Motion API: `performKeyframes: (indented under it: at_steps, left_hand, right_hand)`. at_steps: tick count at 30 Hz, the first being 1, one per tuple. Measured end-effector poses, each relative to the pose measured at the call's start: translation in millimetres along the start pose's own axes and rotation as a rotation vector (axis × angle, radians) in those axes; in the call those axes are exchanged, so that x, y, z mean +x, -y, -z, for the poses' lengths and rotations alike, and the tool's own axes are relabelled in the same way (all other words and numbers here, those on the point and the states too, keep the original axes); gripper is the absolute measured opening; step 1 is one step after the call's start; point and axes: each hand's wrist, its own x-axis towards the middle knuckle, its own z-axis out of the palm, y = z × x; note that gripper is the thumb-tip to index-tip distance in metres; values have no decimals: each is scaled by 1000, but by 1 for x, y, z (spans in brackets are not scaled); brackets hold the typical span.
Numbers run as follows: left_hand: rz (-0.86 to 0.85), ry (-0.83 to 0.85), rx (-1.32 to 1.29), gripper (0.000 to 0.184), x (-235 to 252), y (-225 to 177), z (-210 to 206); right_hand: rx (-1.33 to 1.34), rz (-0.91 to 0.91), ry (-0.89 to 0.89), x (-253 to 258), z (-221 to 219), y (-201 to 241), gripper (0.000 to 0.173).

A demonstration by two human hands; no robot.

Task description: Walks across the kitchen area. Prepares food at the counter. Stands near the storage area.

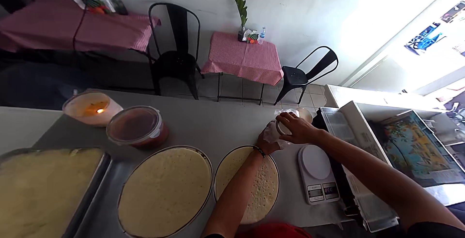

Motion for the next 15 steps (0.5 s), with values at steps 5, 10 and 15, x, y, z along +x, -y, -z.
performKeyframes:
  at_steps: [5, 10, 15]
  left_hand:
    - [-84, 86, -3, 105, 5, 9, 4]
    - [-162, -8, -254, 116, 0, -6, 8]
    - [-231, -97, -149, 111, 4, 1, 3]
  right_hand:
    - [243, 200, 164, -1, 25, -5, 59]
    - [76, -465, 157, 0, 47, 32, 98]
    - [91, -65, 233, -2, 44, 20, 72]
